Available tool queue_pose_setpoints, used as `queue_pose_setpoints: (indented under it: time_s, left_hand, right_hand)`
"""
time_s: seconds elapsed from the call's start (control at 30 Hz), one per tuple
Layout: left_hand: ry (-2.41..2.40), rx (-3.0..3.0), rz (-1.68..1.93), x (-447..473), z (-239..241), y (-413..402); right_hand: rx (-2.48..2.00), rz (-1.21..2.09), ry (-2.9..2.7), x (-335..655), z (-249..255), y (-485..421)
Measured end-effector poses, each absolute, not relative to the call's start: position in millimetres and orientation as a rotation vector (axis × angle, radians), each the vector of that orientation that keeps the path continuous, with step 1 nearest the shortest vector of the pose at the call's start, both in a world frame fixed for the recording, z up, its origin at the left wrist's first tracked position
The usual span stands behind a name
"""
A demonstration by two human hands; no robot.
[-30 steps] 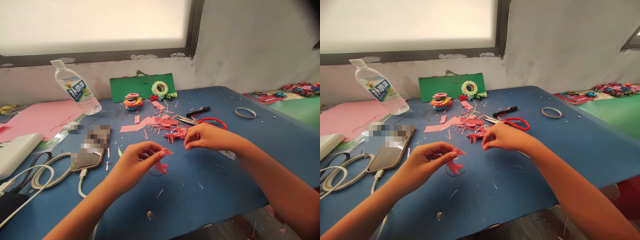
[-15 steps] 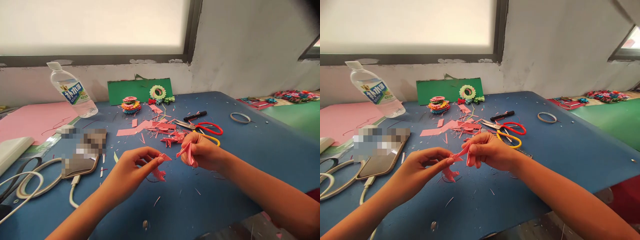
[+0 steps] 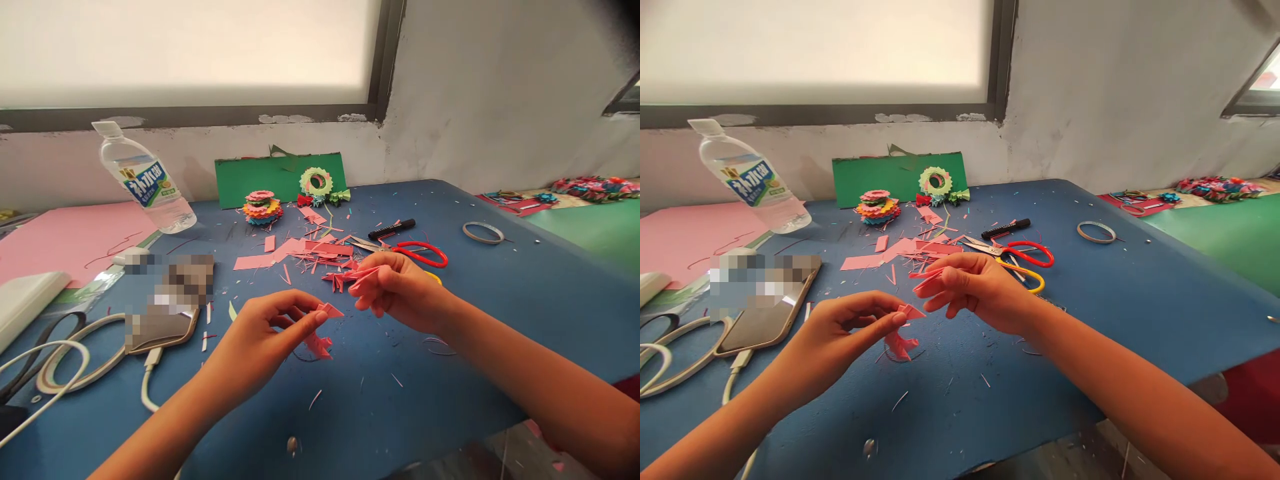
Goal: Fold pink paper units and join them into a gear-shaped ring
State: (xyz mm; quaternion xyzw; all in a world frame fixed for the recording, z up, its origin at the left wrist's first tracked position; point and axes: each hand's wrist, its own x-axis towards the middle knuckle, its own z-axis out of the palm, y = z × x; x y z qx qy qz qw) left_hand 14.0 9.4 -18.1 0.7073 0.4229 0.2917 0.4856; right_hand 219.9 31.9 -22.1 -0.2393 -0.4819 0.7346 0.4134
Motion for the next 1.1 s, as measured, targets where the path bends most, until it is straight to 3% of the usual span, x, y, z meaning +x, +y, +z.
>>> queue_pose_setpoints:
  time_s: [0.3, 0.47, 1.1]
  left_hand:
    - [1.16, 1.922, 0.624, 13, -22, 12]
    - [1.222, 2.075, 0.796, 12, -25, 14]
    - [1.133, 1.617, 0.844, 18, -27, 6]
  right_hand:
    - [-0.544, 1.931, -1.373, 219, -21, 29]
    - [-0.67, 1.852, -1.464, 215, -18, 26]
    - [-0.871, 1.565, -1.731, 201, -25, 9]
